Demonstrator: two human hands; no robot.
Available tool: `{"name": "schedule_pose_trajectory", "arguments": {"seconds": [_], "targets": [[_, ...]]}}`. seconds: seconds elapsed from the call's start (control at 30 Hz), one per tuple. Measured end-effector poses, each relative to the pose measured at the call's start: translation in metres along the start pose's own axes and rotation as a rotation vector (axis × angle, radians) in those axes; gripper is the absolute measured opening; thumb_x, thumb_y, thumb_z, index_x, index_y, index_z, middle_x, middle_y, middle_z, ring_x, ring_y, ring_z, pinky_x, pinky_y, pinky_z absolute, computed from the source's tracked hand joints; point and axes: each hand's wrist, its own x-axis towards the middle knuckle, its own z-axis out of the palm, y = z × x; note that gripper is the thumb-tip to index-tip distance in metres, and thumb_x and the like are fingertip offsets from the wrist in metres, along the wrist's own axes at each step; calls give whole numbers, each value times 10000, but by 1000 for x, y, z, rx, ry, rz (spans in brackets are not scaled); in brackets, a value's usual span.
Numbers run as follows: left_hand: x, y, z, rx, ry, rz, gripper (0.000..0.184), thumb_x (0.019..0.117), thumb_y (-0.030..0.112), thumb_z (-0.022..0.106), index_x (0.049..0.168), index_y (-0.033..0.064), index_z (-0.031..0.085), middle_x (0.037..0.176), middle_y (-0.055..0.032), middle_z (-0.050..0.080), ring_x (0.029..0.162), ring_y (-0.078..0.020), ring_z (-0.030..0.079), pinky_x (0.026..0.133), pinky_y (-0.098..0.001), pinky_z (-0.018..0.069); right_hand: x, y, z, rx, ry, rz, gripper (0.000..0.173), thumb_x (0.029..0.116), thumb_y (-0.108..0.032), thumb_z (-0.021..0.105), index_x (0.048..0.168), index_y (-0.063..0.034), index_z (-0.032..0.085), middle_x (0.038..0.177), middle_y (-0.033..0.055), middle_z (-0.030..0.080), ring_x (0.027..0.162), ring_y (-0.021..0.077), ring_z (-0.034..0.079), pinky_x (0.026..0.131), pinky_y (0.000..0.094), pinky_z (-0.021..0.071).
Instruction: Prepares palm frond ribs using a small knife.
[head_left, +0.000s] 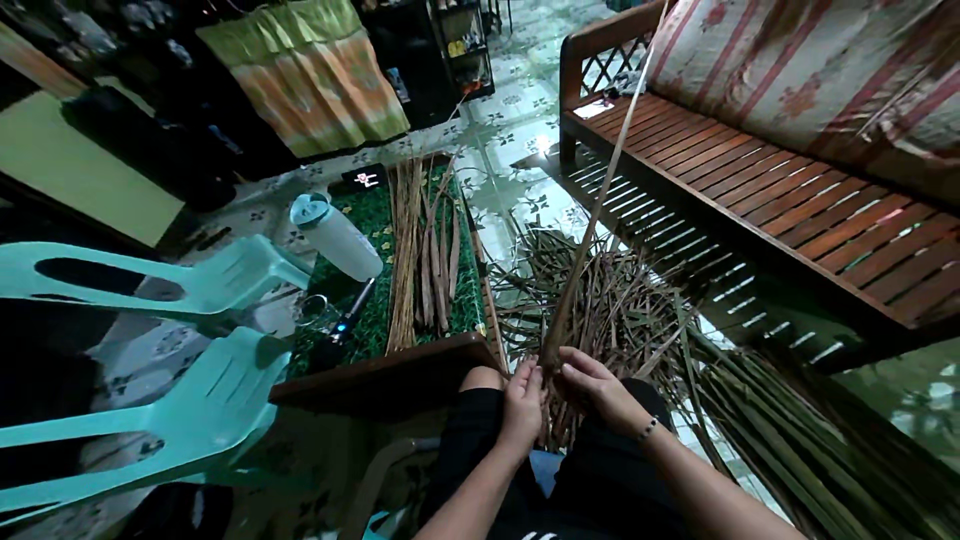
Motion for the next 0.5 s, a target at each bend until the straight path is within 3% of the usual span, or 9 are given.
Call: {"name": "schedule_pose_trajectory", "arguments": {"seconds": [0.33,0.5], "targets": [[-1,-4,-1,157,-2,144,267,1084,78,410,1148,-39,643,923,-41,660,723,-38,585,663,-208,504,1,4,-6,-12,-36,-2,238,1060,-227,487,1180,-71,621,809,-14,615,615,56,542,539,199,455],[0,-7,-1,232,12,202,290,1077,59,395,1178,-49,645,1008,-93,697,871,-82,665,802,-263,559,1,4,-3,-14,-20,-5,237,1053,-220,511,1188,-63,626,817,-1,624,617,65,549,535,206,459]]}}
